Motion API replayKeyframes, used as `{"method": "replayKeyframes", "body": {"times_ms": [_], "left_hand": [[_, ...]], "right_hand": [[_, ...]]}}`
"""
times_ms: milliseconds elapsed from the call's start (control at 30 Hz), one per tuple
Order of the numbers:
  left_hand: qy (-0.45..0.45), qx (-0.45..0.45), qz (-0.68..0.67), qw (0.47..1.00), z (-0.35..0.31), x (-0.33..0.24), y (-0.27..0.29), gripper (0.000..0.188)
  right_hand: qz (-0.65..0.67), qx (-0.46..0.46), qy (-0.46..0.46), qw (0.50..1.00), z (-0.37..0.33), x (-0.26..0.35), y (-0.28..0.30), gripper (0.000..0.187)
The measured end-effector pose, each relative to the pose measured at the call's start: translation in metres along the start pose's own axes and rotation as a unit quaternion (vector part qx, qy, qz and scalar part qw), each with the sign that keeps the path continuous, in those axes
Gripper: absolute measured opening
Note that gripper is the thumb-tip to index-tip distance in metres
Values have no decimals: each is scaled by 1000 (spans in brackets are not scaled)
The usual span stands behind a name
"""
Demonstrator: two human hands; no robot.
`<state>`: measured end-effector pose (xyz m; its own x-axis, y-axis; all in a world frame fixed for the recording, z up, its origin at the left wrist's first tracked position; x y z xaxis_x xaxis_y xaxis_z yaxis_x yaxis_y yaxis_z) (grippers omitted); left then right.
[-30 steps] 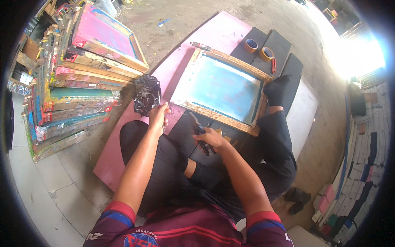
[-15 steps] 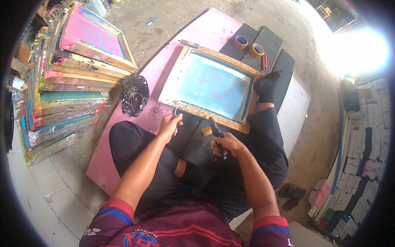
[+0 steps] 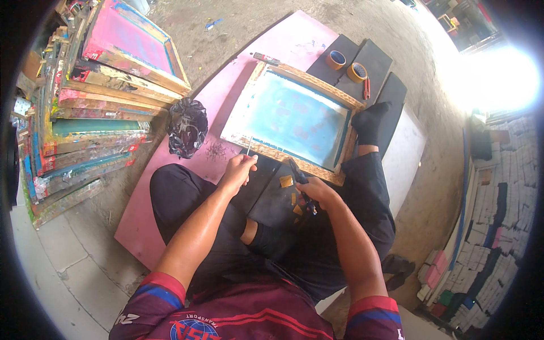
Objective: The person sits on the floor and uses pliers to pull nails from the edge of a wooden frame. They repeatedly grip and extract nails along the frame's perimeter.
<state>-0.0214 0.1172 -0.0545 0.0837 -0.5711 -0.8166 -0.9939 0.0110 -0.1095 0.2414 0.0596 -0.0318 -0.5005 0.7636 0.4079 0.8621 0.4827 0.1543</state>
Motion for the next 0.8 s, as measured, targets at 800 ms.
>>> {"method": "replayKeyframes", "body": {"times_ms": [800], "left_hand": [[16, 72, 2, 997, -5, 5, -15, 31]], "right_hand": [[-54, -155, 105, 981, 14, -20, -37, 44]]}}
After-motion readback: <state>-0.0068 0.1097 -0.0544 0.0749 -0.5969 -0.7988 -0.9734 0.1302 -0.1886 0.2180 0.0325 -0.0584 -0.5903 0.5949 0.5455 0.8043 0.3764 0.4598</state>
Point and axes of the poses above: each hand's wrist, its own z-axis towards the middle knuckle, its own y-axis out of the back of the hand, x = y × z, the point moved 10 cm from there along z, towards the middle knuckle, and after that the axes turned 1 degree about z, right-handed, at the moved point
